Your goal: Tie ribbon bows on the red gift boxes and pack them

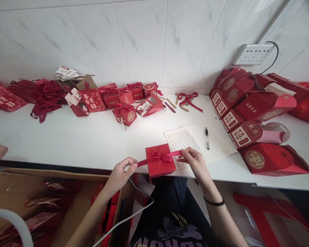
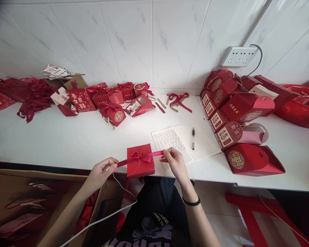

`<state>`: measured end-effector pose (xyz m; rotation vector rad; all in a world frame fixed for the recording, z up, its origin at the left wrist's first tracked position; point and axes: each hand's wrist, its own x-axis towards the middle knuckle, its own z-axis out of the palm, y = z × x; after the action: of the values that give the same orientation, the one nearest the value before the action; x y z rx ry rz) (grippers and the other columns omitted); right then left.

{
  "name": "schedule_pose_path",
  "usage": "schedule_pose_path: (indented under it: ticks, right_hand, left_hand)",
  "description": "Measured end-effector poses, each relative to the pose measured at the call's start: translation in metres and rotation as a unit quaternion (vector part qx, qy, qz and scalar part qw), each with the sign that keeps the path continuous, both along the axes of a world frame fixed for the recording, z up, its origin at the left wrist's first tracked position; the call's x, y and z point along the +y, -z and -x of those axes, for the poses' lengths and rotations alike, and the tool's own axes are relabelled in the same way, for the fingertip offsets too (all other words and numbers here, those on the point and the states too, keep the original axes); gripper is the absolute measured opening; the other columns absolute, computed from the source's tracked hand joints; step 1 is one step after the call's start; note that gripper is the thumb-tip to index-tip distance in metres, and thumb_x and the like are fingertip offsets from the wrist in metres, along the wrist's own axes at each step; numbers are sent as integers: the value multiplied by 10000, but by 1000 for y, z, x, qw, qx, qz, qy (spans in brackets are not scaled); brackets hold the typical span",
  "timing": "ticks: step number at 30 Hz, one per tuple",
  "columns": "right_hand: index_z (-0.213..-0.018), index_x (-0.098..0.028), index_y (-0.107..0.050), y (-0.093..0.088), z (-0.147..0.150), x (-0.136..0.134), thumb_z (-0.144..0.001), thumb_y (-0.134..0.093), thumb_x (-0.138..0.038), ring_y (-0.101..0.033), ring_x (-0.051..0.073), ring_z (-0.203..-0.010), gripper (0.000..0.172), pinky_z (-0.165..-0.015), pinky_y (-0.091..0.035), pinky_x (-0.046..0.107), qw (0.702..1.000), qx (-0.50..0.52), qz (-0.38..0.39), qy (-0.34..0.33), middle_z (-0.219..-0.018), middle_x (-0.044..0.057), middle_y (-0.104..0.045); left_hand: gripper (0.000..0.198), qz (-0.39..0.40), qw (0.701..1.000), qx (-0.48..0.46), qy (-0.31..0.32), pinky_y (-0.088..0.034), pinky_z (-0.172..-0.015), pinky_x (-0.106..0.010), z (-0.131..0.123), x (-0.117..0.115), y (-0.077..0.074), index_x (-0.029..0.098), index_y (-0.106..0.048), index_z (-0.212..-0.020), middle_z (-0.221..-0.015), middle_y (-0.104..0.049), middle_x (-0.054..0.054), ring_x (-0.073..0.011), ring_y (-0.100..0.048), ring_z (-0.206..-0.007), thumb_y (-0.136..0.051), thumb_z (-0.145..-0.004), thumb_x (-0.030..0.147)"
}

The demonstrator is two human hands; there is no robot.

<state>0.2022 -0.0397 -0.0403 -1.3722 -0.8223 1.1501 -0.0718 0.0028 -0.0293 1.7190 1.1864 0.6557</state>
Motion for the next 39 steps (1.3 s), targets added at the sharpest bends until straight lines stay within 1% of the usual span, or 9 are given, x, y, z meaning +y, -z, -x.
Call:
schedule_pose_path:
  ticks: [5, 8, 10, 17, 24, 31, 34, 36, 39]
  right_hand:
    - [-600, -162, -542, 4, -19, -6, -699, -693, -537, -581, 150, -642, 416, -699, -570, 333, 999, -23, -3, 33, -621, 5, -540]
    - [-574, -158, -526, 5, -30, -10, -691, -697, -541, -567, 140, -626, 435, -679, -581, 324, 997, -33, -9, 67, -613, 3, -522]
    - [-556, -155, -519, 6, -37, -12, -673, -711, -540, -557, 130, -623, 446, -668, -587, 306, 995, -38, -9, 95, -611, 5, -522]
    - [-542, -151, -550, 3, -66, -26, -576, -765, -565, -554, 129, -607, 468, -606, -598, 272, 984, -44, -8, 175, -568, 5, -517]
    - [-563, -145, -585, 5, -79, -39, -593, -753, -566, -561, 122, -581, 454, -613, -595, 270, 981, -88, 3, 174, -580, 6, -543]
    - [-616, -150, -595, 7, -90, -46, -614, -742, -556, -641, 167, -603, 432, -546, -541, 217, 966, -155, 37, 203, -582, 0, -564]
    - [-599, -150, -594, 3, -92, -45, -591, -761, -554, -624, 154, -586, 437, -535, -535, 219, 969, -141, 32, 202, -569, -3, -556]
    - [-589, -156, -583, -4, -93, -42, -572, -773, -560, -591, 132, -561, 447, -544, -542, 234, 973, -100, -3, 207, -567, -8, -555]
    - [-603, -167, -573, -27, -91, -29, -581, -784, -539, -561, 114, -560, 428, -566, -529, 239, 971, -80, -82, 212, -576, -12, -570]
  left_hand:
    - [239, -54, 994, 87, -25, -421, -568, -214, 19, 3, -11, 207, -463, -612, -780, -596, -15, -157, -547, -739, -507, -785, 366]
    - [218, -117, 982, 133, -57, -444, -658, -230, 32, 8, -17, 209, -459, -589, -756, -614, -2, -152, -563, -722, -504, -756, 340]
    - [210, -135, 974, 167, -77, -445, -712, -230, 41, 12, -20, 209, -459, -583, -742, -622, 10, -144, -571, -706, -497, -744, 339]
    - [206, -110, 943, 253, -184, -428, -596, -207, 66, 17, -22, 214, -488, -573, -741, -655, 35, -120, -536, -579, -519, -682, 386]
    - [202, -105, 940, 273, -173, -414, -555, -213, 66, 19, -21, 221, -506, -586, -741, -661, 49, -106, -487, -503, -517, -691, 393]
    - [168, -195, 937, 239, -165, -439, -633, -240, 58, 23, -17, 220, -502, -547, -662, -619, 9, -160, -577, -661, -496, -658, 346]
    - [168, -166, 945, 210, -190, -444, -635, -255, 63, 24, -18, 212, -511, -525, -682, -634, 2, -168, -582, -671, -536, -638, 333]
    - [182, -122, 958, 140, -218, -450, -635, -259, 66, 28, -27, 201, -516, -511, -685, -643, 0, -169, -582, -674, -581, -624, 327]
    - [155, -90, 958, -58, -266, -458, -633, -250, 61, 38, -56, 186, -539, -509, -625, -607, 13, -148, -551, -662, -648, -586, 266]
